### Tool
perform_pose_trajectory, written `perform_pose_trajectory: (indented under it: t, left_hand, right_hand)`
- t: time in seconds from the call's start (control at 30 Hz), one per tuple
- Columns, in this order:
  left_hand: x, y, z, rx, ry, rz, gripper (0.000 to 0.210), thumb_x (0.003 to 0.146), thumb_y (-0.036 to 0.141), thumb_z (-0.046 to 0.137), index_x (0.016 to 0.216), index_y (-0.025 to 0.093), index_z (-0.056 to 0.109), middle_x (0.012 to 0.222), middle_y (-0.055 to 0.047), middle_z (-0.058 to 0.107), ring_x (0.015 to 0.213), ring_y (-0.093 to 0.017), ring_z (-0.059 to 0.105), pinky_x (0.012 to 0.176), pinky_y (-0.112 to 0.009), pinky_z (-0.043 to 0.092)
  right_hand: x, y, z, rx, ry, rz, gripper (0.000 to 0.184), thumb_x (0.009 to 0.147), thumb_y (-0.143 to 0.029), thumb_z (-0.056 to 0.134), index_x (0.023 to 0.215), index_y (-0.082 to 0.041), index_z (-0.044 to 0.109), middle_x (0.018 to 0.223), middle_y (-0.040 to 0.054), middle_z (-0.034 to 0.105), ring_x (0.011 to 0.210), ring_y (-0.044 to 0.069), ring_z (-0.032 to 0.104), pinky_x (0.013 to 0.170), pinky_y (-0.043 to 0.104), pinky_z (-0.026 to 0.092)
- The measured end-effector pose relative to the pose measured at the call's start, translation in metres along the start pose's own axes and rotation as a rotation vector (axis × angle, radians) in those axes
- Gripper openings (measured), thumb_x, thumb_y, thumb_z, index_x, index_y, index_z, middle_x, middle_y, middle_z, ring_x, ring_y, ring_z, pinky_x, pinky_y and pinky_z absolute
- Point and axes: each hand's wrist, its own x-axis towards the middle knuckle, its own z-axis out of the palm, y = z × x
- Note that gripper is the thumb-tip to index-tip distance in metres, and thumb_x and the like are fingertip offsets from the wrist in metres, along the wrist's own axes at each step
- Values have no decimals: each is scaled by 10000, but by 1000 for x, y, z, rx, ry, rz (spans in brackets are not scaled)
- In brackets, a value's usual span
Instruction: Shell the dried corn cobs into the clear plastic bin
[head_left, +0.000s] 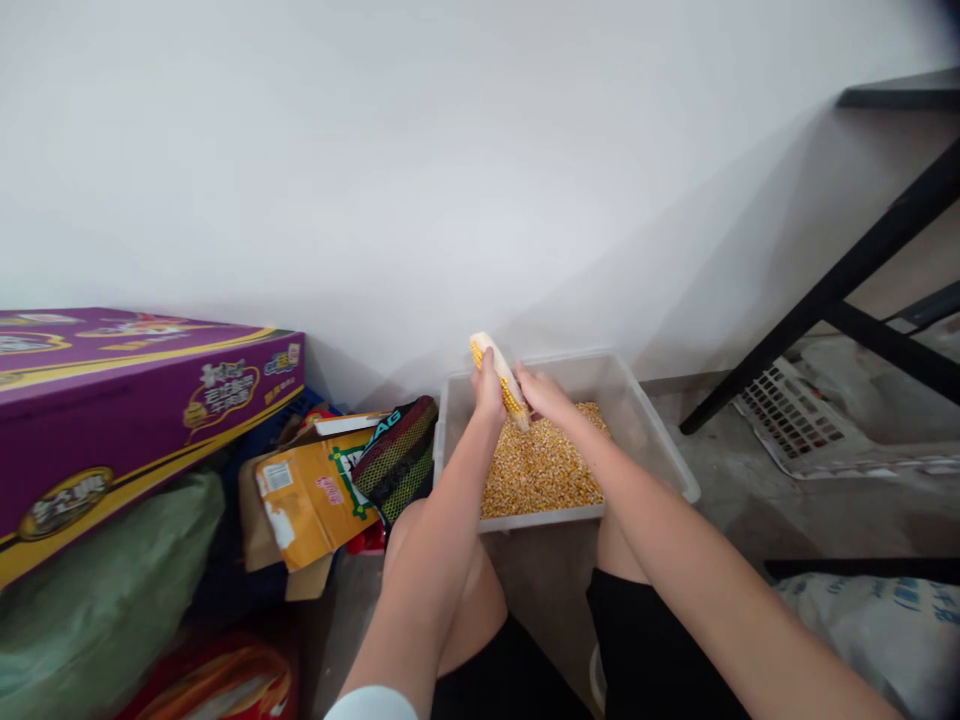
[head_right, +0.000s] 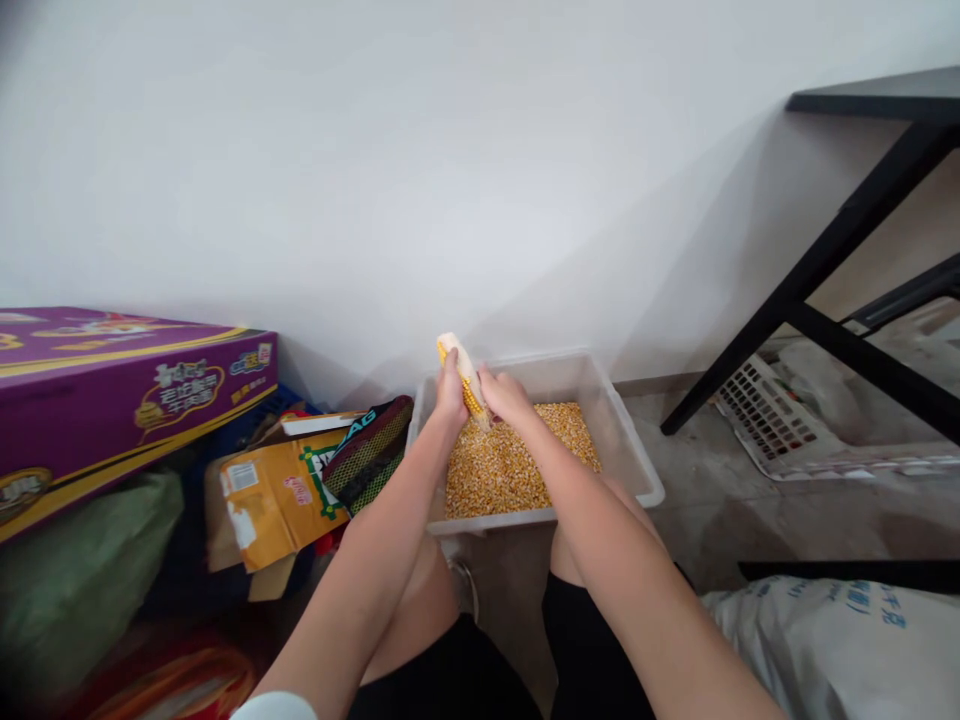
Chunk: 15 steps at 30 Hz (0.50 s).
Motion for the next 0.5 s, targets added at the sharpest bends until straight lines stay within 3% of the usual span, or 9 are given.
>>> perform_pose_trajectory:
  t: [0.1,0.27,0.4,0.5]
  left_hand:
    - [-14,-5,3,92,-88,152,345,748,487,640,909,182,635,883,-79,647,845,-196,612,708,-274,470]
    - [-26,-12,6,122,-190,172,365,768,502,616,885,158,650,867,-86,658,860,-202,609,713,-274,469]
    - [-25,-9,4,96,-158,90,389,769,507,613,917,148,640,849,-80,653,826,-198,622,727,-295,483]
    - [-20,-5,1,96,-194,-7,465,758,572,589,923,139,627,818,-85,648,793,-208,631,725,-321,495]
  right_hand:
    - [6,-1,-2,-117,143,-19,738,830,-739,233,753,-151,672,730,153,655,808,278,646,715,364,489]
    - [6,-4,7,-263,306,-73,741,867,-686,237,825,-113,705,853,215,670,972,311,615,855,383,432]
    - [13,0,3,-305,309,-184,699,925,-575,195,823,-102,699,874,219,677,974,290,619,847,345,426]
    - [23,8,-5,-186,230,-217,654,923,-557,229,767,-113,684,795,173,685,852,257,653,751,308,461]
